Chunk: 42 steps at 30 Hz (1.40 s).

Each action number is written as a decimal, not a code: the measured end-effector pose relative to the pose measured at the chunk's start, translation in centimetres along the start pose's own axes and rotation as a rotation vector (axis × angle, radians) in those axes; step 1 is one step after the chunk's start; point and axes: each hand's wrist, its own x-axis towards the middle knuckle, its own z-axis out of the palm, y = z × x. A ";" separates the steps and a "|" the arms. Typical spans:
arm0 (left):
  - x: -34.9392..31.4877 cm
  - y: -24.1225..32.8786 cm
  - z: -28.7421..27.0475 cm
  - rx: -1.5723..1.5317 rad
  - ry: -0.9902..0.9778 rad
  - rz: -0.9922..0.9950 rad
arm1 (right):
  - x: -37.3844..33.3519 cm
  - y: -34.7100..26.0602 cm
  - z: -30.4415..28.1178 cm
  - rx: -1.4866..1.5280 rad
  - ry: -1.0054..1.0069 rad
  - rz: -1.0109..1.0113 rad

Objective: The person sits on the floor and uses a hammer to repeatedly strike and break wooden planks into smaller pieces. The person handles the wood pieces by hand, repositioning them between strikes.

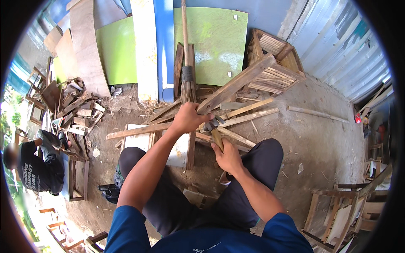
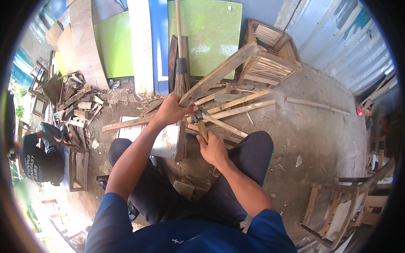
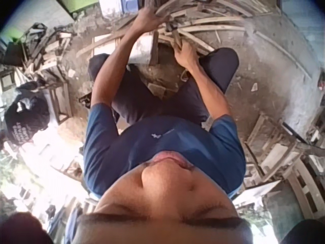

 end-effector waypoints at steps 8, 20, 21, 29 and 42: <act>0.4 0.4 1.4 0.110 0.048 -0.060 | -0.1 0.3 0.2 -0.027 -0.061 0.013; 1.3 0.7 2.8 0.165 0.035 -0.053 | -0.5 1.5 -0.6 -0.070 0.003 0.014; 1.3 0.7 2.9 0.173 0.029 -0.040 | -0.6 1.5 -0.6 -0.076 -0.009 0.038; 0.3 1.9 2.8 0.171 -0.007 -0.024 | 0.0 2.9 -0.5 0.225 -0.224 0.411; 2.6 -2.9 4.8 0.160 0.019 0.270 | 2.5 9.0 -4.2 1.622 0.121 0.947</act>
